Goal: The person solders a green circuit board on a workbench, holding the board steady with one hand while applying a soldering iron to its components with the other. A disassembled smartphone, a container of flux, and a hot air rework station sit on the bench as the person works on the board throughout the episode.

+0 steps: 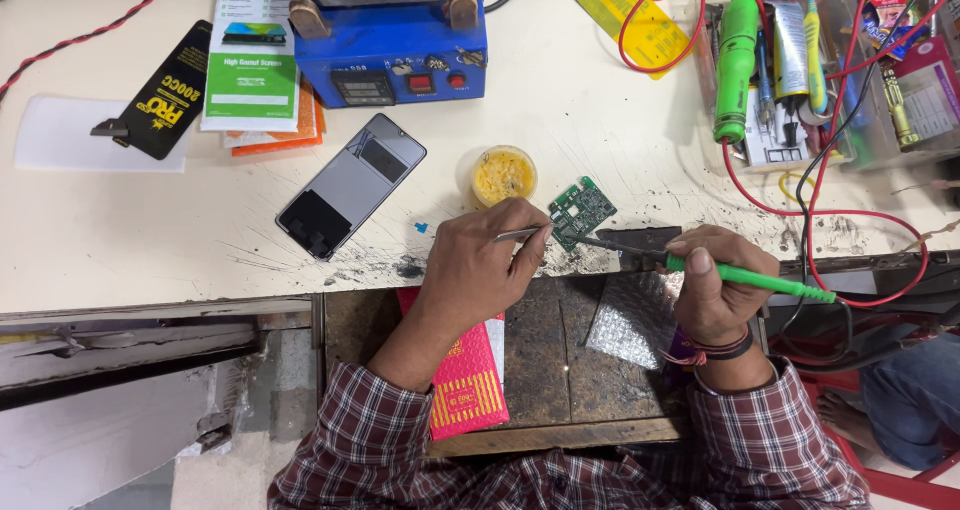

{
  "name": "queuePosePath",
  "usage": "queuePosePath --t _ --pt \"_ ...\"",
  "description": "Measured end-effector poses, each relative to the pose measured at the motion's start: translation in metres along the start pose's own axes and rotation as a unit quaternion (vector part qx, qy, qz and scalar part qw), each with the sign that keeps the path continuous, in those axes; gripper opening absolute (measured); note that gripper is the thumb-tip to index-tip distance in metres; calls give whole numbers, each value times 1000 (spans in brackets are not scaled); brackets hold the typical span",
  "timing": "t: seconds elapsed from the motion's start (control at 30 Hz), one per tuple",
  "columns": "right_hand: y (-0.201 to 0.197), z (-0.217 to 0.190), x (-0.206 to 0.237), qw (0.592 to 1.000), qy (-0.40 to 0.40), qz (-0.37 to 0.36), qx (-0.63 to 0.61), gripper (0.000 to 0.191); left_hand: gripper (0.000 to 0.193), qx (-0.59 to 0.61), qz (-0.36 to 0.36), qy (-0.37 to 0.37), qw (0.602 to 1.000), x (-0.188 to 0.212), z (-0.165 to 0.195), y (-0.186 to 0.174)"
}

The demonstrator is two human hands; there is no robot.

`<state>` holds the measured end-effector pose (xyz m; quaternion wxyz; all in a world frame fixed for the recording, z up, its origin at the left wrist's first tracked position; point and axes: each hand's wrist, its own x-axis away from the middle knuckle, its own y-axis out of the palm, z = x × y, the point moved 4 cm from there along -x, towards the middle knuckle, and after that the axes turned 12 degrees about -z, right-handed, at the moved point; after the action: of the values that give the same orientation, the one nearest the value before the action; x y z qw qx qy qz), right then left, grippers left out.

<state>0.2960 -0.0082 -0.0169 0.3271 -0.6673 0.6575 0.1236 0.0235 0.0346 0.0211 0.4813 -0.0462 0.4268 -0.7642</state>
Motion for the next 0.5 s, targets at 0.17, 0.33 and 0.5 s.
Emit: queuePosePath --t 0.17,0.33,0.5 --pt "0 -1 -1 1000 3 -4 1 31 10 2 3 -3 1000 0 1 -1" --pt "1 -3 -2 1000 -2 5 12 30 11 3 6 2 1000 -1 1 -3" --pt "2 -5 -5 1000 12 -22 9 30 10 3 8 -4 1000 -1 3 -3"
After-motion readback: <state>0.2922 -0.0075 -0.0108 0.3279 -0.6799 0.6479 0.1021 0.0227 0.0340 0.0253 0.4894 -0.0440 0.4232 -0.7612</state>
